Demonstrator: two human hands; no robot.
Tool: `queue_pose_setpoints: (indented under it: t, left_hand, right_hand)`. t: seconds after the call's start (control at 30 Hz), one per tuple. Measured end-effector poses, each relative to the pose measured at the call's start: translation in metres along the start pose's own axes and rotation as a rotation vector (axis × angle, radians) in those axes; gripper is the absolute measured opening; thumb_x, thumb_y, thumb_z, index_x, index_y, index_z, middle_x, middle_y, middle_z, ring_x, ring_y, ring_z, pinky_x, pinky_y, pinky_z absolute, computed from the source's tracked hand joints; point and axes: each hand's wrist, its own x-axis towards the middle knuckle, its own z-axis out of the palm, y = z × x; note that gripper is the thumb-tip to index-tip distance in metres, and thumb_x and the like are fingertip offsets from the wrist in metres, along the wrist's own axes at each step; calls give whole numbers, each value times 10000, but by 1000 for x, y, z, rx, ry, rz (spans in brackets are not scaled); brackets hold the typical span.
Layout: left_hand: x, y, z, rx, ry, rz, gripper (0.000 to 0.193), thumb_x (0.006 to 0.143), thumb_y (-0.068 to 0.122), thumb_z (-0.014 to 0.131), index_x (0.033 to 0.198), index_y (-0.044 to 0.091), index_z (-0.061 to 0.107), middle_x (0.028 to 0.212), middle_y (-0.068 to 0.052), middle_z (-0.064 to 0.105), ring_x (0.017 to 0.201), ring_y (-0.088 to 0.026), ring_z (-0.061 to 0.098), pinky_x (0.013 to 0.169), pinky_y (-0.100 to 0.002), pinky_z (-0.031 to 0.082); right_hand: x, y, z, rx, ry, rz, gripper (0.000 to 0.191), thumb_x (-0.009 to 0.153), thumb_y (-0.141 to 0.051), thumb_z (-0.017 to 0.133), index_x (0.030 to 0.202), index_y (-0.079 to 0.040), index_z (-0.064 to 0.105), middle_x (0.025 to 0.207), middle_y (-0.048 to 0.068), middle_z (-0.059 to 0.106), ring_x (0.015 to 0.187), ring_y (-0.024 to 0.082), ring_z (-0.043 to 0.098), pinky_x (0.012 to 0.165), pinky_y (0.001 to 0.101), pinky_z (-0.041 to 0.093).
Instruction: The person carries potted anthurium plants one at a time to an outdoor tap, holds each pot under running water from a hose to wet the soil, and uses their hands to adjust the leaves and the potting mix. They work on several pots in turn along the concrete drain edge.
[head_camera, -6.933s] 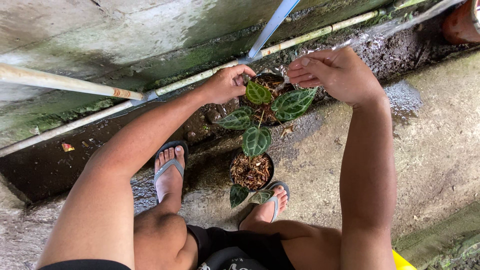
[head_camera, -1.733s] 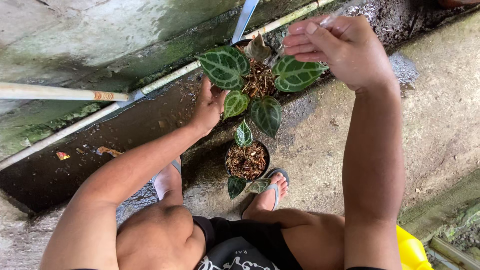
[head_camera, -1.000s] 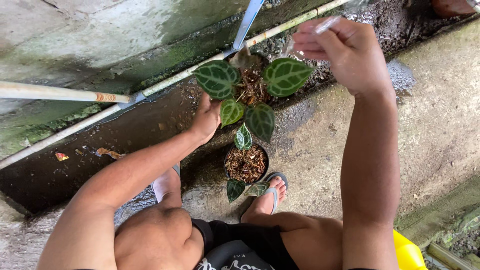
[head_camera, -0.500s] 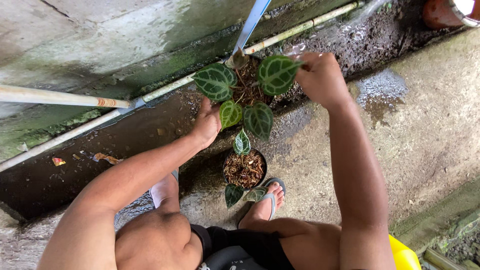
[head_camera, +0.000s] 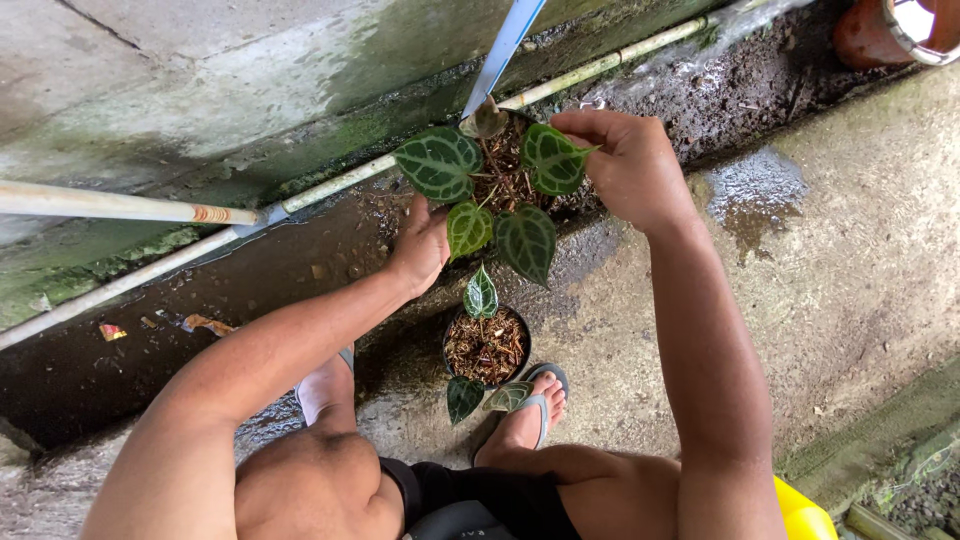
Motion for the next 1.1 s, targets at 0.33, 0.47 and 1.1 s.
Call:
queue_pose_setpoints:
  t: [0.33,0.47,1.1]
  left_hand:
    - [20,-15,4,-139,-10,26,706,1023,-59,500,1598,318,342,1408,-148,594,1239,-269,621,1063,-582,580]
    - [24,-18,4,-13,-18,88,720,1017,-51,538,1580,343,325,1443,-112,586,1253,-243,609,1082,-559,559]
    - [10,6,12,127,-2,54,628,1049,82,582,1558,377,362,1066,-24,708,644,-81,521,480,-242,443]
  right_hand:
    - [10,-1,-15,191,-57,-20,315,946,84,625,1242,3,699,1224,153,751,1119,194,759,1030,303,621]
    - [9,-5,-21,156,-69,-13,274,961,33,671,1228,-10,715,1162,140,769,1060,181,760,971,304,627]
    - [10,-14,-18,188,-131,-39,619,759,296,413,1255,39,680,1286,195,716,1239,230,703,1108,299,526]
